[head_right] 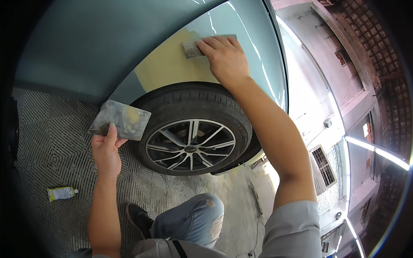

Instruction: The person applies body filler to a car's rear fender using a spreader. They squeeze filler from a tube onto the spreader, then rub and smooth the filler over the fender surface near the wheel arch.

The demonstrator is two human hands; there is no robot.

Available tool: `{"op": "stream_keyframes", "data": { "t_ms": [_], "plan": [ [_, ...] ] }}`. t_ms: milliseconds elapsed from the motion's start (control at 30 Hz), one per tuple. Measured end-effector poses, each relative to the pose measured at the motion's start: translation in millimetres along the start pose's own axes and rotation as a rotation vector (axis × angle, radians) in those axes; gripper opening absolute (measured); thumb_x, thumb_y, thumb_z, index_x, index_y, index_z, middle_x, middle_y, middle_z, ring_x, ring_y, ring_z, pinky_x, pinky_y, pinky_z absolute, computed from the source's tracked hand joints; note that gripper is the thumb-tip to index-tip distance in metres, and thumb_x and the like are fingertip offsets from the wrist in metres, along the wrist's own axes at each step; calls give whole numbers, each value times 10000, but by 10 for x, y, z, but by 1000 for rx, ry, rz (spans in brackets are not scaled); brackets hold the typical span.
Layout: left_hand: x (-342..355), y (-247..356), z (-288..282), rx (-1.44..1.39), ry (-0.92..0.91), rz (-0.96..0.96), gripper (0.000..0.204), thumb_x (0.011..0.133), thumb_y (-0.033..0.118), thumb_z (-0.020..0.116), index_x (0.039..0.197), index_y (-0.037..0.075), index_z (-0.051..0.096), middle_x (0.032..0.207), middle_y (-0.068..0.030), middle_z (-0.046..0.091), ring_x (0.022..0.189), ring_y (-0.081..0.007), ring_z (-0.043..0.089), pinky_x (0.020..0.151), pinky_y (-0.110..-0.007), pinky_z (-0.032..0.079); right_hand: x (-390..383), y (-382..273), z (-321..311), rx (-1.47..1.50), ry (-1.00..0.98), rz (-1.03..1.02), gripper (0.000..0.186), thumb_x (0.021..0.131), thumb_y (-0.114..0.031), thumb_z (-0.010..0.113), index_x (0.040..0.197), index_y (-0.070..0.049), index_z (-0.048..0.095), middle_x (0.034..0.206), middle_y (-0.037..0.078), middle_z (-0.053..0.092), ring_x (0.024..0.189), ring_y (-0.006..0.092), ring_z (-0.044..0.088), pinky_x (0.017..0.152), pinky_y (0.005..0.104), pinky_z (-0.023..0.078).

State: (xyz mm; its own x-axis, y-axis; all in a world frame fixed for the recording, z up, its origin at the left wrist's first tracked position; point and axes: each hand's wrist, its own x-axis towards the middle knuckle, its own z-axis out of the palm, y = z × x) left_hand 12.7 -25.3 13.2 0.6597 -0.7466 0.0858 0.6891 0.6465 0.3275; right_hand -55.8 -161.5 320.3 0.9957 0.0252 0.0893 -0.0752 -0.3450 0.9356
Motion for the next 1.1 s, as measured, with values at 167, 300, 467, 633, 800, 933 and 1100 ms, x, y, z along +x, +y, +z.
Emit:
{"op": "stream_keyframes", "data": {
  "t_ms": [167, 300, 467, 633, 800, 933, 1100],
  "plan": [
    [6, -23, -2, 6, -30, -6, 230, 941, 167, 541, 1077, -15, 573, 1017, -106, 641, 876, -178, 657, 758, -314, 565, 327, -58, 58, -21, 38, -105, 332, 782, -71, 535, 1101, -121, 615, 1110, 4, 618, 1087, 178, 547, 930, 336, 398],
    [8, -32, -21, 23, -32, 5, 238, 939, 173, 546, 1079, -18, 573, 1015, -103, 641, 872, -173, 656, 751, -308, 563, 406, -90, 44, -54, 30, -133, 328, 796, -89, 529, 1109, -126, 621, 1117, -3, 617, 1093, 170, 543, 937, 331, 390],
    [16, -34, -22, 34, -20, -12, 250, 935, 184, 556, 1076, -21, 575, 1012, -100, 641, 864, -164, 653, 742, -298, 560, 415, -36, 69, -78, -4, -160, 394, 758, -9, 528, 1116, -135, 632, 1124, 2, 622, 1096, 181, 548, 938, 330, 408],
    [21, 18, -33, 35, 7, -9, 230, 932, 182, 560, 1049, -15, 581, 1005, -98, 640, 864, -161, 650, 738, -295, 562, 197, -91, 74, -45, -99, -97, 424, 750, -20, 536, 1144, -150, 619, 1143, 5, 612, 1109, 189, 539, 944, 360, 401],
    [20, 95, -80, 25, -2, 4, 201, 936, 161, 550, 1052, -2, 575, 1031, -92, 633, 897, -163, 644, 748, -305, 566, -436, -381, 120, 10, -194, 91, 533, 702, -33, 574, 1220, -161, 572, 1209, 2, 570, 1122, 212, 516, 937, 399, 385],
    [15, 95, -97, 14, -2, -6, 199, 937, 154, 547, 1058, -1, 573, 1040, -92, 631, 910, -164, 641, 762, -309, 567, -794, -497, 223, 32, -190, 118, 565, 673, -38, 589, 1228, -144, 562, 1220, 8, 557, 1122, 212, 509, 926, 396, 378],
    [-11, 105, -105, 4, -22, -24, 208, 937, 153, 547, 1072, -3, 571, 1044, -96, 630, 917, -166, 640, 774, -318, 565, -996, -613, 159, 41, -230, 126, 547, 671, -29, 583, 1207, -134, 571, 1205, 18, 568, 1112, 203, 519, 917, 396, 382]
  ]
}}
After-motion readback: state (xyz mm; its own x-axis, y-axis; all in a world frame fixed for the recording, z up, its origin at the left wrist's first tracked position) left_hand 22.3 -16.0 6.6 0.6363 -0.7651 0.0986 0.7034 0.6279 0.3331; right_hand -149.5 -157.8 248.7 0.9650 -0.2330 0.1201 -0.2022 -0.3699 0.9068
